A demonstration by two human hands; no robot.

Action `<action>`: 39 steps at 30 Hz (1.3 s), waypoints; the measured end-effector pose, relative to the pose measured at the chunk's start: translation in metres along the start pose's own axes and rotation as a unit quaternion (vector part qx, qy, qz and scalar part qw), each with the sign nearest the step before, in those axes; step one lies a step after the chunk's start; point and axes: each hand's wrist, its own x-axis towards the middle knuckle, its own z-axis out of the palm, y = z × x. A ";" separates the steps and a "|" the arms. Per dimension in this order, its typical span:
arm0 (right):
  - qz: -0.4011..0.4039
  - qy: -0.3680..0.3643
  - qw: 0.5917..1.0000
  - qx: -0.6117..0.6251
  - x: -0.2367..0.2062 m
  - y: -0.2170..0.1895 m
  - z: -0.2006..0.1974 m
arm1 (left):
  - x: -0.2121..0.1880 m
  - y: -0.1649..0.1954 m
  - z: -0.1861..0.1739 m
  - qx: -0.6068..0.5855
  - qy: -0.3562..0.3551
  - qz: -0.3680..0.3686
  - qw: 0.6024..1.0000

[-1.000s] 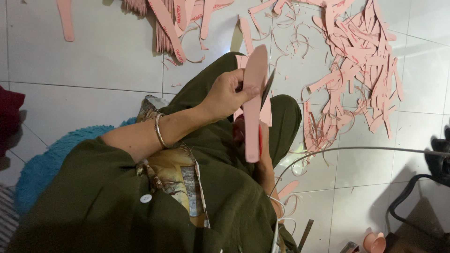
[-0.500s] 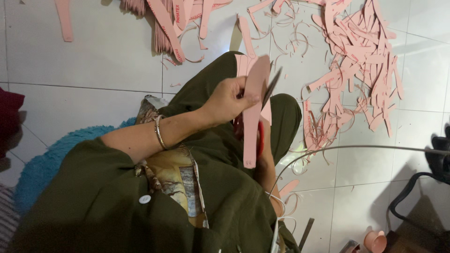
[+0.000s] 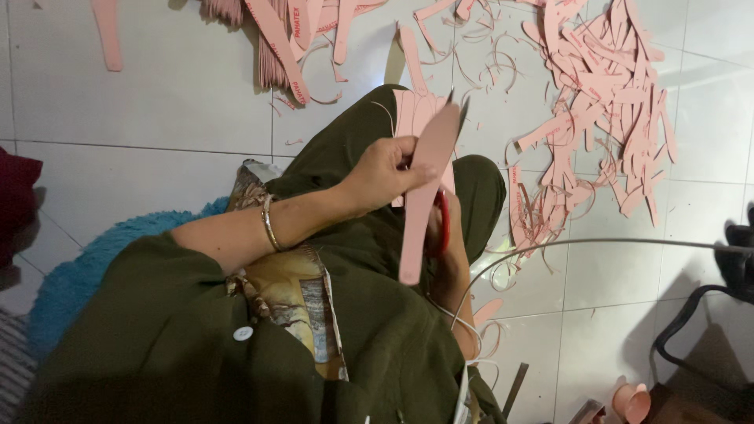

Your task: The person sits on the floor and cuts pink insole shapes from marked sheets using scissors, following drawn outlines. They trim the edges of each cut piece and set finished insoles onto a growing pile of cut pieces on the floor.

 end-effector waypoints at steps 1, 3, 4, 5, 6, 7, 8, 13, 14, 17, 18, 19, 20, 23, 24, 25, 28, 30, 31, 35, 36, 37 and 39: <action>-0.014 0.012 1.000 0.012 0.003 -0.004 0.000 | 0.003 0.000 -0.002 -0.006 0.005 0.018 1.000; -0.008 0.031 0.996 0.086 0.007 -0.018 0.000 | 0.011 0.003 -0.008 -0.003 0.043 0.043 0.998; 0.015 0.041 0.988 0.149 0.004 -0.026 -0.002 | 0.015 0.005 -0.011 -0.002 0.063 0.054 0.997; 0.038 0.053 0.975 0.213 0.002 -0.033 -0.002 | 0.019 0.007 -0.015 -0.013 0.073 0.050 0.996; 0.023 0.022 0.980 0.194 -0.001 -0.039 -0.002 | 0.022 0.010 -0.018 -0.024 0.083 0.046 0.995; 0.008 -0.011 0.985 0.174 -0.005 -0.045 -0.006 | 0.026 0.014 -0.020 -0.036 0.095 0.043 0.994; -0.007 -0.042 0.987 0.153 -0.009 -0.048 -0.007 | 0.028 0.017 -0.022 -0.069 0.098 0.028 0.992; 0.005 0.090 0.986 0.142 -0.007 -0.028 -0.008 | 0.035 0.027 -0.028 -0.217 0.064 -0.066 0.972; 0.017 0.113 0.977 0.177 -0.003 -0.023 -0.012 | 0.035 0.028 -0.029 -0.235 0.063 -0.091 0.966; -0.021 0.174 0.962 0.211 0.007 -0.015 -0.025 | 0.036 0.028 -0.033 -0.269 0.077 -0.148 0.949; -0.043 0.185 0.959 0.210 0.006 -0.016 -0.031 | 0.037 0.030 -0.037 -0.269 0.091 -0.155 0.946; -0.065 0.197 0.955 0.209 0.005 -0.019 -0.038 | 0.037 0.032 -0.042 -0.268 0.106 -0.163 0.944; -0.087 0.210 0.951 0.209 0.003 -0.023 -0.042 | 0.037 0.036 -0.049 -0.223 0.079 -0.138 0.962; -0.111 0.268 0.935 0.203 -0.007 -0.038 -0.052 | 0.032 0.047 -0.071 -0.077 -0.038 -0.092 0.992; -0.126 0.285 0.931 0.189 -0.009 -0.043 -0.053 | 0.028 0.051 -0.075 -0.025 -0.098 -0.094 0.990; -0.140 0.301 0.927 0.173 -0.009 -0.048 -0.054 | 0.025 0.053 -0.077 0.026 -0.155 -0.095 0.983; -0.181 0.255 0.935 0.166 0.001 -0.061 -0.053 | 0.017 0.053 -0.064 0.244 -0.266 -0.107 0.926; -0.170 0.222 0.946 0.166 0.009 -0.066 -0.048 | 0.011 0.044 -0.045 0.194 -0.267 -0.088 0.940; -0.146 0.220 0.951 0.161 0.013 -0.067 -0.045 | 0.011 0.039 -0.036 0.169 -0.268 -0.078 0.945; -0.178 0.128 0.968 0.118 0.008 -0.064 -0.032 | 0.017 0.022 -0.020 0.062 -0.120 -0.068 0.988; -0.171 0.097 0.973 0.118 0.005 -0.061 -0.029 | 0.018 0.019 -0.020 0.031 -0.092 -0.065 0.993; -0.164 0.068 0.977 0.118 0.001 -0.057 -0.024 | 0.019 0.017 -0.020 0.001 -0.064 -0.062 0.996; -0.130 0.041 0.987 0.088 -0.005 -0.049 -0.015 | 0.019 0.015 -0.021 -0.017 -0.043 -0.024 0.999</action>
